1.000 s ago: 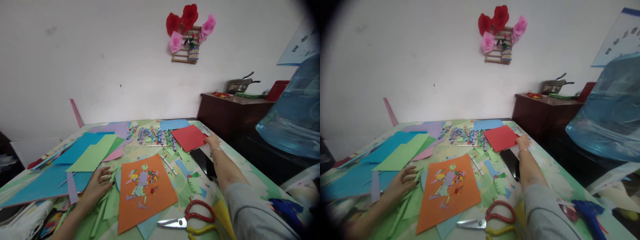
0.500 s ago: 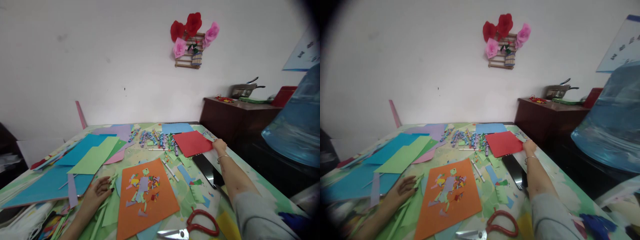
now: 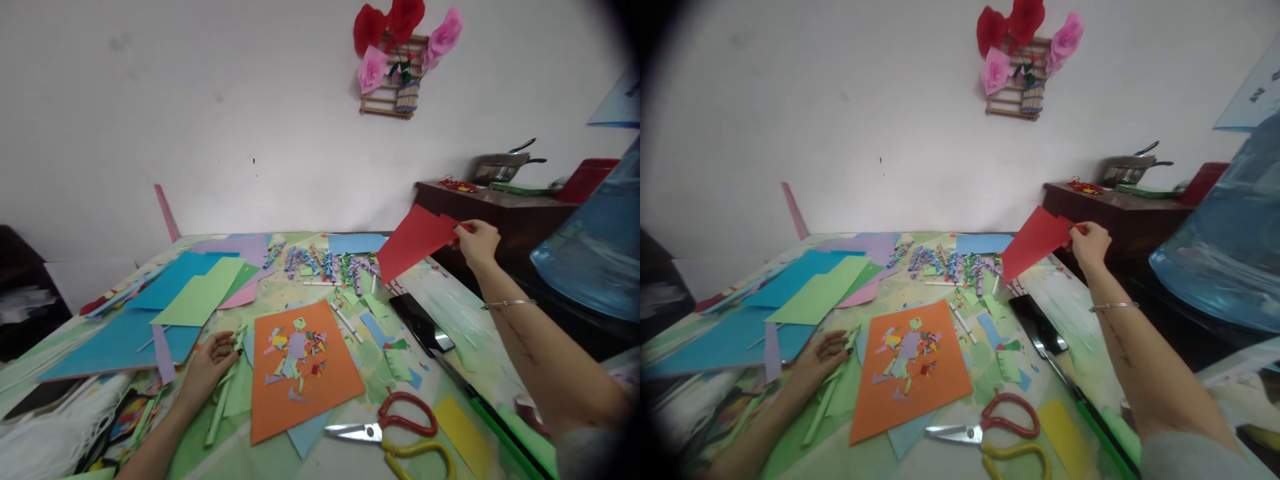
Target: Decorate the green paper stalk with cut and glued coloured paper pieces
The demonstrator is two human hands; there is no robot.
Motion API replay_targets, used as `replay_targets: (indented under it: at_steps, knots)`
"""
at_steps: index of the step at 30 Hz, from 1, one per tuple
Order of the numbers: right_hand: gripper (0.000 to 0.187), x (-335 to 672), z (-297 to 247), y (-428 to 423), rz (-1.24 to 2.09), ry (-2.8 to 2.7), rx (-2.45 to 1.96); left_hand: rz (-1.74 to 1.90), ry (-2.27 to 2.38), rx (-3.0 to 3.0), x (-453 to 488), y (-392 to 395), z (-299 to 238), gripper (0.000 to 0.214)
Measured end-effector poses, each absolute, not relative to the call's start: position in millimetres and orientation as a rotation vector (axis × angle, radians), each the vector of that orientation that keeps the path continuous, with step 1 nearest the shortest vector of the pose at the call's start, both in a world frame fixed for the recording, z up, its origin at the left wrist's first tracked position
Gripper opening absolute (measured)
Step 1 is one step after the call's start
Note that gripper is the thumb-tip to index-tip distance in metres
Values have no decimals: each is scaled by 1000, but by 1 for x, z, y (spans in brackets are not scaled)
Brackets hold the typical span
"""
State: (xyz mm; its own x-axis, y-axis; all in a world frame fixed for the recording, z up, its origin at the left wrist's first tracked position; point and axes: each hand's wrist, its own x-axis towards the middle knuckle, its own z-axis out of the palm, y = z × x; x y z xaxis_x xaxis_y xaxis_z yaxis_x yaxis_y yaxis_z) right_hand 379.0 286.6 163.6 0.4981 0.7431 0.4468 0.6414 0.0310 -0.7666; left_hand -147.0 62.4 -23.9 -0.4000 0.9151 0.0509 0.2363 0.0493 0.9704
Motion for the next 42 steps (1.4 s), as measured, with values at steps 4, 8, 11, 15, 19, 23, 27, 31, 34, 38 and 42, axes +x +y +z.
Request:
replay_targets:
  at_steps: [4, 8, 11, 15, 19, 23, 27, 31, 34, 38, 42]
  knots:
    - [23, 364, 189, 275, 117, -1064, -1343, 1404, 1692, 1190, -145, 61, -24, 54]
    - [24, 334, 191, 266, 249, -968, -1175, 1452, 1683, 1174, -141, 57, -18, 55]
    - [36, 296, 169, 261, 438, -938, -1150, 1461, 1697, 1175, -137, 54, -12, 55]
    - [57, 226, 120, 253, 679, -954, -1183, 1462, 1716, 1208, -133, 50, -8, 52]
    - [62, 147, 79, 242, 867, -1061, -1229, 1536, 1672, 1250, -133, 50, -10, 49]
    - [33, 76, 56, 226, 997, -1224, -1326, 1603, 1660, 1254, -137, 52, -15, 45]
    - [33, 28, 46, 200, 1179, -1492, -1367, 1606, 1660, 1265, -140, 53, -18, 43]
    - [27, 29, 51, 181, 1353, -1832, -1262, 1599, 1658, 1252, -140, 51, -16, 44]
    - [19, 67, 58, 178, 1265, -1978, -1253, 1585, 1666, 1259, -137, 50, -14, 43]
    - [7, 135, 56, 169, 977, -2093, -1365, 1557, 1654, 1297, -133, 48, -11, 40]
    - [13, 178, 41, 145, 818, -2185, -1422, 1580, 1590, 1251, -122, 43, 2, 41]
